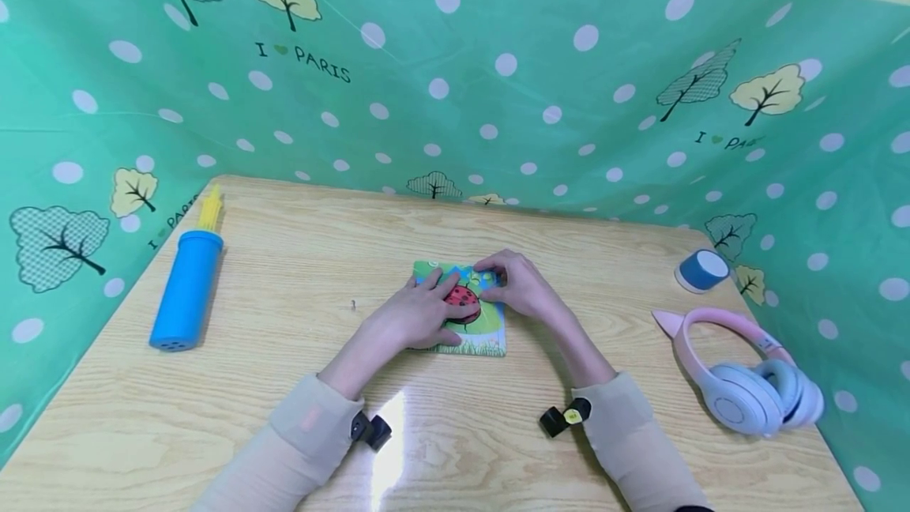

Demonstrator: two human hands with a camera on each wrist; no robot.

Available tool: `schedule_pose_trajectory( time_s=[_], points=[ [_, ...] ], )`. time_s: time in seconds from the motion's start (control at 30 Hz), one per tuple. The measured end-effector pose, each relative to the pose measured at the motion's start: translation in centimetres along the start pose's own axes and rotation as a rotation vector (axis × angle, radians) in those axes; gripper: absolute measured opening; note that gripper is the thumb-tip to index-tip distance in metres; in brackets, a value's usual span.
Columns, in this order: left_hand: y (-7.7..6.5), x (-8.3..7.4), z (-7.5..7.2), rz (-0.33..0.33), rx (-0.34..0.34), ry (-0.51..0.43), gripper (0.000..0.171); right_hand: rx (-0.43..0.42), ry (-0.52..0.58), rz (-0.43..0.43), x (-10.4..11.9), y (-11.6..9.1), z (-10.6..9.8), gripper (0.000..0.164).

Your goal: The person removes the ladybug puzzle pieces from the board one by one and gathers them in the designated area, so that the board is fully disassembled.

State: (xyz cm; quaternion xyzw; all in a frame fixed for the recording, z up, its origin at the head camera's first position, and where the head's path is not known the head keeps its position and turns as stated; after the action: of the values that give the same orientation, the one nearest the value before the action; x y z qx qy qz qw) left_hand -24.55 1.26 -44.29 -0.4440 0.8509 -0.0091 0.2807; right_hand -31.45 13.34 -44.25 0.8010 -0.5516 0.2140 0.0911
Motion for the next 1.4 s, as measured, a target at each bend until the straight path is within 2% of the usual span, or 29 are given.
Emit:
schedule_pose_trajectory(
  time_s=[0.3, 0.57, 0.67, 0.9, 1.13, 1.4],
  points=[
    [0.0, 0.1, 0.1, 0.005, 0.006, 0.001, 0.059, -0.025, 0.073, 0.007, -0.2, 0.0, -0.2, 0.046],
    [0.0, 0.1, 0.1, -0.001, 0.014, 0.012, 0.059, -0.020, 0.159, -0.045, -0.2, 0.0, -0.1, 0.037],
    [0.0, 0.0, 0.1, 0.004, 0.017, 0.016, 0.059, -0.041, 0.182, -0.013, -0.6, 0.0, -0.4, 0.035],
    [0.1, 0.1, 0.1, 0.000, 0.020, 0.022, 0.060, -0.084, 0.309, 0.134, -3.0, 0.2, -1.2, 0.030],
    [0.2, 0.1, 0.0, -0.007, 0.026, 0.014, 0.059, -0.072, 0.416, 0.168, -5.7, 0.0, -2.9, 0.029],
    [0.0, 0.1, 0.0, -0.004, 0.029, 0.012, 0.059, 0.000, 0.451, 0.220, -9.5, -1.6, -5.6, 0.035]
  ],
)
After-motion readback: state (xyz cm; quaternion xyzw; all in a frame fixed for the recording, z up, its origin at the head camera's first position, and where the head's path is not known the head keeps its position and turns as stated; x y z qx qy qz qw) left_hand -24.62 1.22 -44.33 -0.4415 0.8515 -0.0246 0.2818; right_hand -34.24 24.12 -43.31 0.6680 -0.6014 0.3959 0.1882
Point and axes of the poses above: each hand's wrist, its own y-axis towards the middle knuckle, its own z-axis out of the palm, x = y × z, the point moved 10 cm from there along y, towards the middle knuckle, and after that the axes turned 12 degrees about -y, right-handed, at the moved point
